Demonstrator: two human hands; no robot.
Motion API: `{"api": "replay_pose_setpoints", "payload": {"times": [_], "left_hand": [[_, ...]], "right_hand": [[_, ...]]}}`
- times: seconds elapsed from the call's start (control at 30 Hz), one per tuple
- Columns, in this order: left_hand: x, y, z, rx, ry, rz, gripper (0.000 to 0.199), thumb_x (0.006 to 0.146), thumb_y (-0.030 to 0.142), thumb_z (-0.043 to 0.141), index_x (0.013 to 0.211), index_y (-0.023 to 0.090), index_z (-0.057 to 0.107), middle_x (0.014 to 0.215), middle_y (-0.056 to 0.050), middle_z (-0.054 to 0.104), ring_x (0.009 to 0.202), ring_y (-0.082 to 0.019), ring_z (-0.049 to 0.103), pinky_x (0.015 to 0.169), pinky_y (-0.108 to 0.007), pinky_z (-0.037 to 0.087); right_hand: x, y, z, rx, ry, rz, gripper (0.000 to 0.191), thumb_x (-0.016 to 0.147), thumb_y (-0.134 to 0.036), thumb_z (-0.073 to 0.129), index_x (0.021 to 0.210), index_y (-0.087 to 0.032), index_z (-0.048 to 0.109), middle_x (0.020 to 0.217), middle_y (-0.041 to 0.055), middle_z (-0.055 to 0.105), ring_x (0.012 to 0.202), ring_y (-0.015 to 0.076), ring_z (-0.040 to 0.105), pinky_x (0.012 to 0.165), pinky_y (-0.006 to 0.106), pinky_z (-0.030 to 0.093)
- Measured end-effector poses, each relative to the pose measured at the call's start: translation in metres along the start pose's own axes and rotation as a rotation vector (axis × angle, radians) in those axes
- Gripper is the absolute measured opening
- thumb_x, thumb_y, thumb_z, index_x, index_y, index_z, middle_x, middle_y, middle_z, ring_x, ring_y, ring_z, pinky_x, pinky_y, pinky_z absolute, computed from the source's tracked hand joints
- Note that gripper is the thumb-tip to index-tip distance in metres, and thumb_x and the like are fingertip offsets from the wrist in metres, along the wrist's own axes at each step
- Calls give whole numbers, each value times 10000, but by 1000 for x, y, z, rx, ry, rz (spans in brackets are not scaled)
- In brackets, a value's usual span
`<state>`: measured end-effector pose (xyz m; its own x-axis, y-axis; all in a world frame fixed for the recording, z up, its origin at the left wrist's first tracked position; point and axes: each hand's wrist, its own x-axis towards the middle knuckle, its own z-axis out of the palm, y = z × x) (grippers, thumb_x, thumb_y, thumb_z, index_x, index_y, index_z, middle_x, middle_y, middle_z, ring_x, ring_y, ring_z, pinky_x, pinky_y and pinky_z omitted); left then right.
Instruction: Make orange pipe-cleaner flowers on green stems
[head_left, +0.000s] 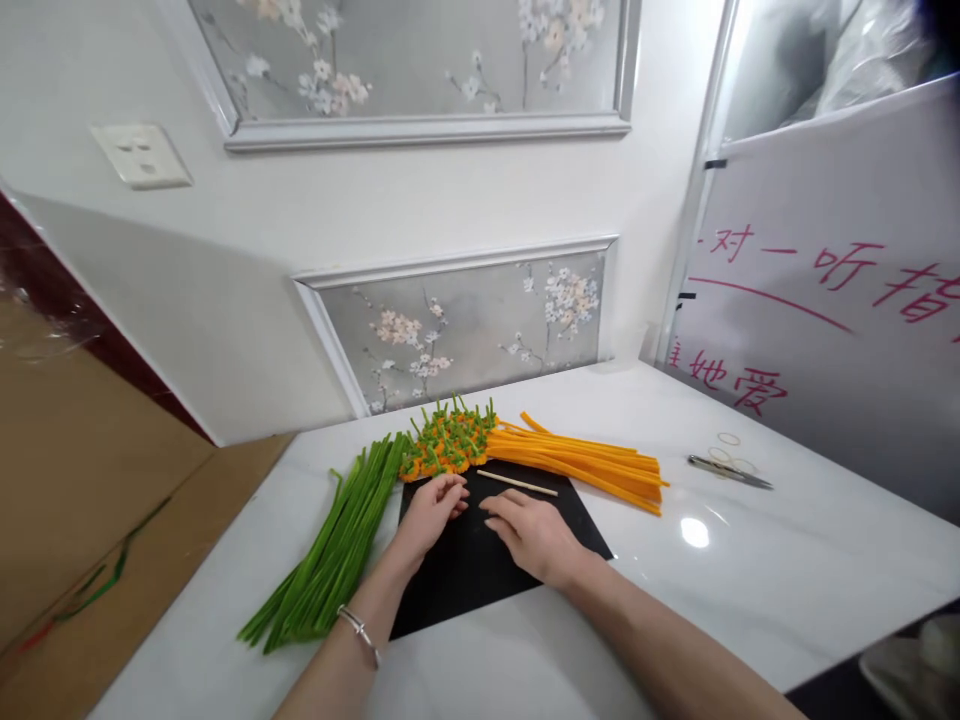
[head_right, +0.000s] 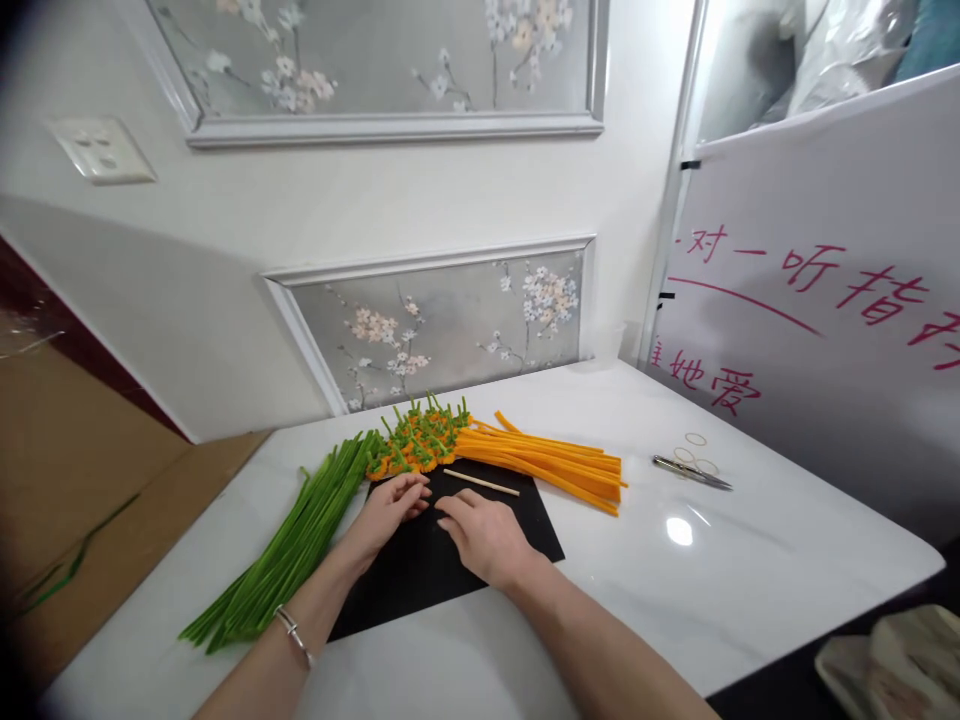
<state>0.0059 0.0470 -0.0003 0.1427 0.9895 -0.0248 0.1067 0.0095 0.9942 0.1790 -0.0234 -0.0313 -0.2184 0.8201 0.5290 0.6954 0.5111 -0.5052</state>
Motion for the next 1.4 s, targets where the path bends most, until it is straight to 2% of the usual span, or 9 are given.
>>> {"api": "replay_pose_setpoints", "payload": {"times": [0.2, 0.43, 0.63, 0.8, 0.93, 1.03, 1.13, 1.23, 1.4], "left_hand": [[-11, 5, 30, 62, -50, 49, 79, 671, 96, 713, 735, 136, 690, 712, -38, 683, 653, -141, 623, 596, -201, 468], [-42, -1, 57, 7, -93, 55, 152, 746, 150, 656, 888, 158, 709, 880, -74, 716, 783, -164, 663, 670, -225, 518], [-45, 5, 36, -80, -30, 57, 211, 745, 125, 665, 953, 141, 691, 903, -75, 697, 758, -155, 670, 682, -244, 539], [-41, 4, 11, -168, 89, 55, 121, 850, 167, 554, 912, 133, 652, 906, -73, 676, 782, -118, 650, 743, -233, 534], [-44, -7, 9, -219, 104, 38, 158, 855, 161, 544, 992, 139, 618, 905, -81, 673, 772, -117, 648, 743, -254, 540], [-45, -12, 12, -225, 92, 51, 218, 854, 172, 545, 1069, 161, 582, 907, -64, 672, 754, -105, 644, 734, -250, 538], [-45, -17, 14, -185, 54, 70, 216, 812, 175, 596, 1025, 147, 617, 882, -55, 675, 717, -101, 635, 700, -232, 530], [-45, -21, 14, -127, 27, 92, 178, 774, 179, 625, 942, 132, 658, 857, -54, 680, 685, -104, 630, 661, -223, 521], [-48, -28, 21, -44, -7, 127, 150, 778, 182, 586, 886, 136, 679, 818, -44, 682, 638, -98, 619, 606, -209, 502]], "right_hand": [[1, 4, 0, -22, 14, -45, 239, 925, -218, 498, 1089, -272, 663, 966, 23, 706, 863, 156, 673, 773, 223, 508], [2, 23, -6, -42, 77, 7, 282, 885, -101, 481, 990, -246, 699, 960, 30, 720, 829, 150, 672, 733, 229, 509], [4, 35, -3, -9, 151, 87, 376, 827, -25, 432, 1019, -236, 676, 862, 12, 727, 806, 164, 677, 759, 274, 525], [3, 53, -10, -8, 267, 227, 313, 881, -138, 413, 1063, -213, 657, 940, 45, 732, 883, 198, 678, 843, 332, 513], [3, 64, -21, -47, 314, 339, 279, 891, -249, 427, 1014, -199, 672, 1047, 89, 712, 962, 248, 651, 884, 400, 481], [1, 65, -32, -43, 229, 363, 302, 896, -293, 415, 985, -186, 682, 1012, 88, 715, 911, 234, 651, 852, 382, 483], [-6, 62, -42, 19, -48, 298, 172, 803, -329, 588, 804, -210, 713, 753, 7, 717, 691, 165, 646, 664, 259, 496], [-14, 60, -48, 47, -288, 269, 51, 670, -238, 719, 711, -209, 709, 584, -41, 662, 520, 118, 585, 505, 205, 426], [-14, 48, -42, -27, -330, 235, 106, 697, -130, 672, 608, -186, 671, 586, -25, 625, 539, 111, 540, 527, 217, 377]]}}
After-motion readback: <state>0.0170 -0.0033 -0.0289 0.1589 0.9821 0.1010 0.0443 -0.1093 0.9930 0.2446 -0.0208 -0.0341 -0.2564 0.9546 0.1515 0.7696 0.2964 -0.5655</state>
